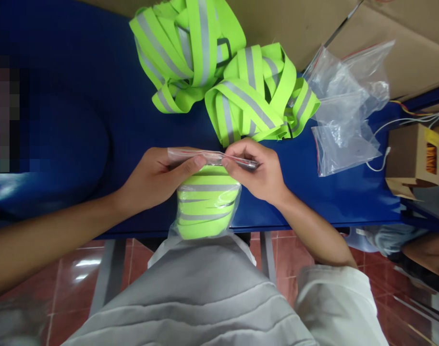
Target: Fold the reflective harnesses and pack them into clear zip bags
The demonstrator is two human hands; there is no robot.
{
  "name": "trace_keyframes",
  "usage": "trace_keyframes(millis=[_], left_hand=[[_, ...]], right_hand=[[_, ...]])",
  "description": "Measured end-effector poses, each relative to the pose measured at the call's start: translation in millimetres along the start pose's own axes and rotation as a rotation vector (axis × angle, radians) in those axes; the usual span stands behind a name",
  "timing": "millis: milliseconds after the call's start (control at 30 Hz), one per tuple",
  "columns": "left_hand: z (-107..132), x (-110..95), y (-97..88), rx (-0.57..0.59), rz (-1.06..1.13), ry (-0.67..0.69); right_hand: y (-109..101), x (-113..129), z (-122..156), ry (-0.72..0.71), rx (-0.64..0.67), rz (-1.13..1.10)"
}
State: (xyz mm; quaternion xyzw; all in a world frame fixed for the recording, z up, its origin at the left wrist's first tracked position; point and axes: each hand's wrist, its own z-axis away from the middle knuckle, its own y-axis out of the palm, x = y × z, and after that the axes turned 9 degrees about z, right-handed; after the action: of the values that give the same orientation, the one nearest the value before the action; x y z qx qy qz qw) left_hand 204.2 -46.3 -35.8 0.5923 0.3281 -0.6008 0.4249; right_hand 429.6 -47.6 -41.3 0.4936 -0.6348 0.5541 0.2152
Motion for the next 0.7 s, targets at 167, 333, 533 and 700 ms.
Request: trace_keyframes(millis=[167,333,533,700], left_hand=[[0.4,3.0,-1.9,-0.137,0.002,0.054],[0.8,6.0,-1.8,-0.117,-0.024,0.073],[-1.2,4.1,-5.3,-0.128,-0.003,0.038],[-0.3,3.5,-6.6,-0.129,-0.114,0.080]], right_hand=[[-4.3,3.4,-2.9,0.089,0.028,-0.010],[-5.0,1.8,-3.6,0.157,0.110,-0.038],[-4.7,-0.1,-2.8,0.170,0.099,-0.038],[-2.3,-4.1,-3.4,0.167,0.090,-0.054]])
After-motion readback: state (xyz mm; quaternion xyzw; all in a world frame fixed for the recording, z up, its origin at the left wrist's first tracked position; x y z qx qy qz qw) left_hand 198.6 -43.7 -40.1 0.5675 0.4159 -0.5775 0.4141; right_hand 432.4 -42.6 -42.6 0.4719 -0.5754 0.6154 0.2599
